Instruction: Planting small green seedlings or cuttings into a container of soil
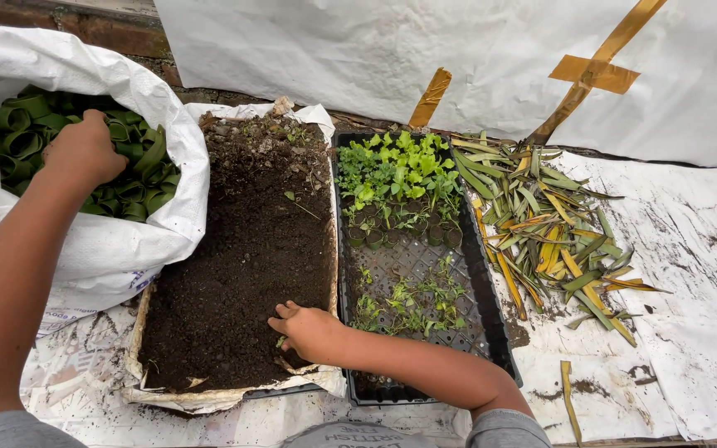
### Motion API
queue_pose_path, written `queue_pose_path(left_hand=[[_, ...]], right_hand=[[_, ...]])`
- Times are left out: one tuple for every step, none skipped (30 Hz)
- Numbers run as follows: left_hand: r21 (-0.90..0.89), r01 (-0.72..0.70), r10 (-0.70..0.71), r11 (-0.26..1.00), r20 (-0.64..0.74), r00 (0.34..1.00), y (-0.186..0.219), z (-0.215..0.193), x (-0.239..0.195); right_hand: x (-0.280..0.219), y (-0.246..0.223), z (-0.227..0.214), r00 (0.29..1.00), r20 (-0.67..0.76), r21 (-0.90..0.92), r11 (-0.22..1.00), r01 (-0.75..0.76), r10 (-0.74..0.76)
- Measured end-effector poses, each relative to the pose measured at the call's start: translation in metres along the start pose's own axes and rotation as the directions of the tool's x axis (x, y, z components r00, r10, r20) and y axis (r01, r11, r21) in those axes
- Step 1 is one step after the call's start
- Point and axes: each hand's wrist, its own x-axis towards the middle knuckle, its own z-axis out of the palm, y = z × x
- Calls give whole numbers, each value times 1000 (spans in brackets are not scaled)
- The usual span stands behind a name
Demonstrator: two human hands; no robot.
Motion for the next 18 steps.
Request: queue_pose_path(left_hand=[[-3, 2, -2, 1000, 1, 1000, 8, -4, -18], [-40, -64, 61, 997, -54, 997, 16, -10, -34], [-71, -130, 121, 989, -112, 986, 23, -16, -51], [-71, -125, 117, 990, -112, 987, 32, -25, -75], [-220, -216, 179, 951, -177, 968, 41, -34, -98], [-357, -306, 225, 882, -251, 941, 50, -42, -122], [-357, -300, 219, 885, -250, 943, 59, -43, -138], [-417, -335, 246, 845, -253, 936, 68, -43, -155], [-476, -367, 273, 799, -258, 927, 77, -43, -172], [-477, -362, 266, 801, -257, 929, 81, -35, -183], [-445, -444, 332, 778, -309, 891, 85, -27, -194], [-407, -524, 399, 748, -355, 845, 90, -18, -205], [-408, -520, 396, 750, -353, 848, 87, -11, -202], [-343, -500, 398, 795, -328, 857, 86, -3, -198], [-275, -479, 398, 834, -304, 866, 84, 4, -194], [-275, -482, 401, 832, -302, 865, 79, 9, -192], [-151, -495, 416, 856, -368, 832, 73, 13, -188], [-25, -493, 435, 870, -431, 790, 68, 17, -184]], right_hand=[[-4, 3, -1, 1000, 3, -2, 1000, 0, 0], [-4, 9, -5, 999, -19, 33, 999, 26, -26], [-5, 13, -9, 998, -42, 67, 996, 54, -51], [-14, 5, -37, 998, -41, 67, 996, 58, -56], [-23, -3, -65, 998, -40, 159, 986, 44, -38], [-32, -11, -92, 999, -35, 250, 968, 30, -22], [-31, -12, -100, 999, -32, 250, 968, 35, -28], [-31, -13, -109, 978, -201, 396, 917, 35, 49], [-31, -14, -117, 926, -348, 531, 845, 62, 150], [-30, -12, -126, 928, -344, 531, 845, 65, 145], [-30, -9, -134, 872, -459, 581, 800, 151, 168], [-31, -7, -142, 801, -564, 615, 750, 245, 202], [-27, 0, -141, 803, -562, 617, 748, 245, 200], [-23, 8, -141, 788, -568, 638, 732, 240, 237], [-20, 16, -140, 772, -573, 659, 714, 236, 273], [-21, 21, -137, 771, -574, 660, 714, 233, 278], [-22, 27, -133, 781, -560, 672, 703, 233, 276], [-21, 33, -132, 790, -549, 681, 694, 234, 272]])
